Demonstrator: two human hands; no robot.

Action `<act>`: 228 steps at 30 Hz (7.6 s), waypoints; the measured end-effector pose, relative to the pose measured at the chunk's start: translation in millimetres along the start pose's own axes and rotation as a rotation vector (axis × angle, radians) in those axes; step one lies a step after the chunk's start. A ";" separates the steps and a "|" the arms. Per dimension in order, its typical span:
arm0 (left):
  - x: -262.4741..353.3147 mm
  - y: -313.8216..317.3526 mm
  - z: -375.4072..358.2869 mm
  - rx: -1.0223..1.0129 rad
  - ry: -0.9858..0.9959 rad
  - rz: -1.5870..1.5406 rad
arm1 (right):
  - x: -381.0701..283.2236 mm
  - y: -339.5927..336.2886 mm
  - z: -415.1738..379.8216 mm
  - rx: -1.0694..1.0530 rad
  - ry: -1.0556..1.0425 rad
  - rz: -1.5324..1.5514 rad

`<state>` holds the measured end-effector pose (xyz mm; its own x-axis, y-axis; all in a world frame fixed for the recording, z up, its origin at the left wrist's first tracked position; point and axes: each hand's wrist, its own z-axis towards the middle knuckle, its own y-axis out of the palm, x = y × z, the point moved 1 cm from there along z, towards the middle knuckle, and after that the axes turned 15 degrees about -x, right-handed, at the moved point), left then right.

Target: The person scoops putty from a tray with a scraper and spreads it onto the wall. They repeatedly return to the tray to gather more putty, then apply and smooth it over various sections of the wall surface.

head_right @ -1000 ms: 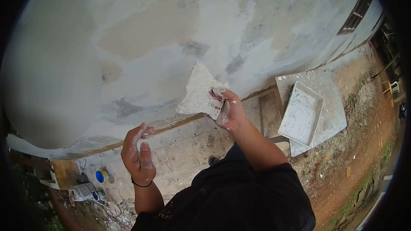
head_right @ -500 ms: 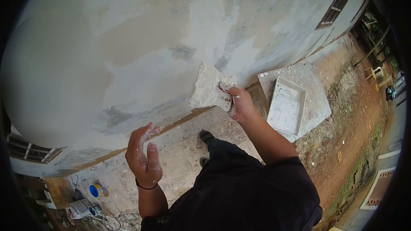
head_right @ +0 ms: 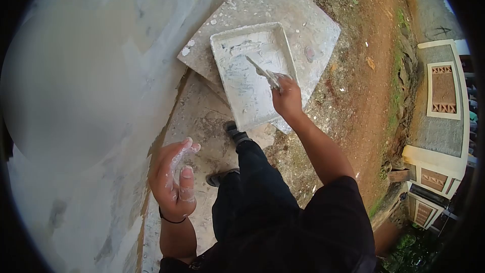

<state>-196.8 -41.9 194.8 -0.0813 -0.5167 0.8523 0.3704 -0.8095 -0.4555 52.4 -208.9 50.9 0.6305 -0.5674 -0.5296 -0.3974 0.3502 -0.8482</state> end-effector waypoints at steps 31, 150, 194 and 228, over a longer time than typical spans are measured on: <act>-175.4 136.1 118.1 -0.172 -0.244 -0.185 | 105.6 13.7 149.2 -0.424 -0.312 -0.148; 443.1 -476.1 -877.9 0.356 0.304 1.107 | -1006.6 29.0 -553.4 0.411 -0.770 0.940; 456.5 -483.2 -913.6 0.526 0.251 1.153 | -1125.2 131.3 -649.5 0.538 -1.174 0.530; 449.5 -461.9 -851.9 0.609 0.179 1.114 | -1094.2 103.0 -581.5 0.654 -0.991 0.502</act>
<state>-1192.7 -137.6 569.2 0.4393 -0.8981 0.0203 0.6762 0.3157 -0.6656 -1066.2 14.6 545.8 0.8429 0.4263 -0.3282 -0.5130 0.8207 -0.2517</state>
